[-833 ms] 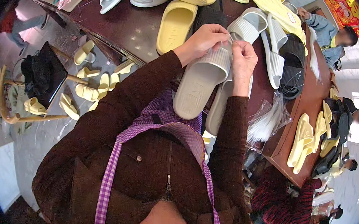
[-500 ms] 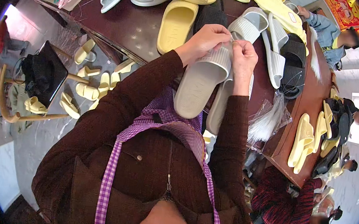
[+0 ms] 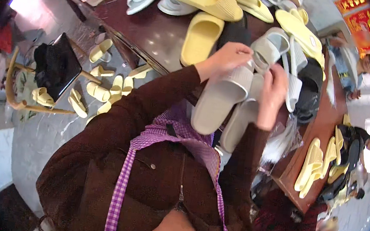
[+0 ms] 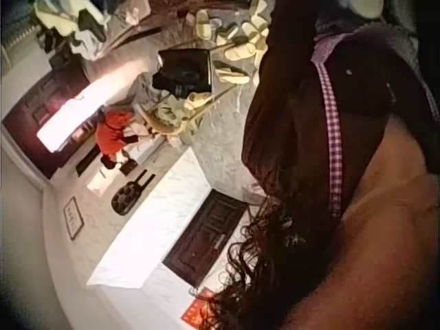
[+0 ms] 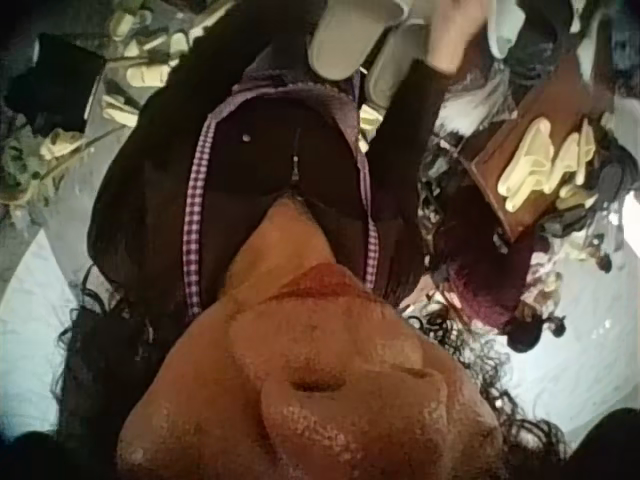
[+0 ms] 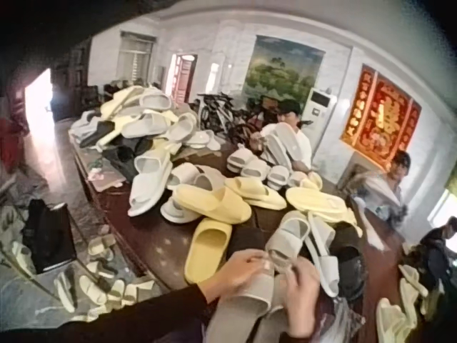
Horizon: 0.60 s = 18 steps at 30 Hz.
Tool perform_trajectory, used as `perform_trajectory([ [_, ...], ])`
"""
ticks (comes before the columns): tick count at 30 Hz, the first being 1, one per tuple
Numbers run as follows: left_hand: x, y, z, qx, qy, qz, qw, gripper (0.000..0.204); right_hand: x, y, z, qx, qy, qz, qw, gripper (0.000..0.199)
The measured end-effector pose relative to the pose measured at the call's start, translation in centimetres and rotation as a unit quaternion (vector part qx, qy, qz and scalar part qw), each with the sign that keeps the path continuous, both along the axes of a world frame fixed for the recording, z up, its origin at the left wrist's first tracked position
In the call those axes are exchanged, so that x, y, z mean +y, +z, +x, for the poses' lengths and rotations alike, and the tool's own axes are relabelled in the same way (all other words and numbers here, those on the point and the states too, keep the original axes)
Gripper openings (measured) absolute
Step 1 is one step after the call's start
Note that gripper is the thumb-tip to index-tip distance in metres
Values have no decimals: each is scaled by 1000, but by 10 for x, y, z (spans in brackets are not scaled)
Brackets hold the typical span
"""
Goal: The person pairs slippers together and fastens them using plastic ties by hand.
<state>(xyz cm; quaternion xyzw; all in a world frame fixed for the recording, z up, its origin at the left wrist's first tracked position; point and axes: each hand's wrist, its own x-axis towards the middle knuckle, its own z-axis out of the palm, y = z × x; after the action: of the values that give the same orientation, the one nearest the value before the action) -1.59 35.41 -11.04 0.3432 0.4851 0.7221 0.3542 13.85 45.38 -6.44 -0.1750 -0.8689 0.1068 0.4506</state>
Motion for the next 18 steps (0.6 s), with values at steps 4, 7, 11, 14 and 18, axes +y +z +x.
perform_trajectory([
  [4,-42,-14,-13,197,168,15,966,18,-47,6,61,-89,-51,-216,971,19],
  [7,-79,-23,-21,255,287,-27,923,14,-75,-12,80,-193,-37,-365,910,21],
  [11,-100,-40,-30,341,335,-21,878,14,-83,-26,54,-226,-92,-254,936,28],
  [14,-98,-48,-29,368,320,8,873,14,-74,-47,36,-248,-153,-173,941,30],
  [18,-104,-52,-29,370,305,17,877,15,-69,-50,41,-230,-182,-130,947,31],
])
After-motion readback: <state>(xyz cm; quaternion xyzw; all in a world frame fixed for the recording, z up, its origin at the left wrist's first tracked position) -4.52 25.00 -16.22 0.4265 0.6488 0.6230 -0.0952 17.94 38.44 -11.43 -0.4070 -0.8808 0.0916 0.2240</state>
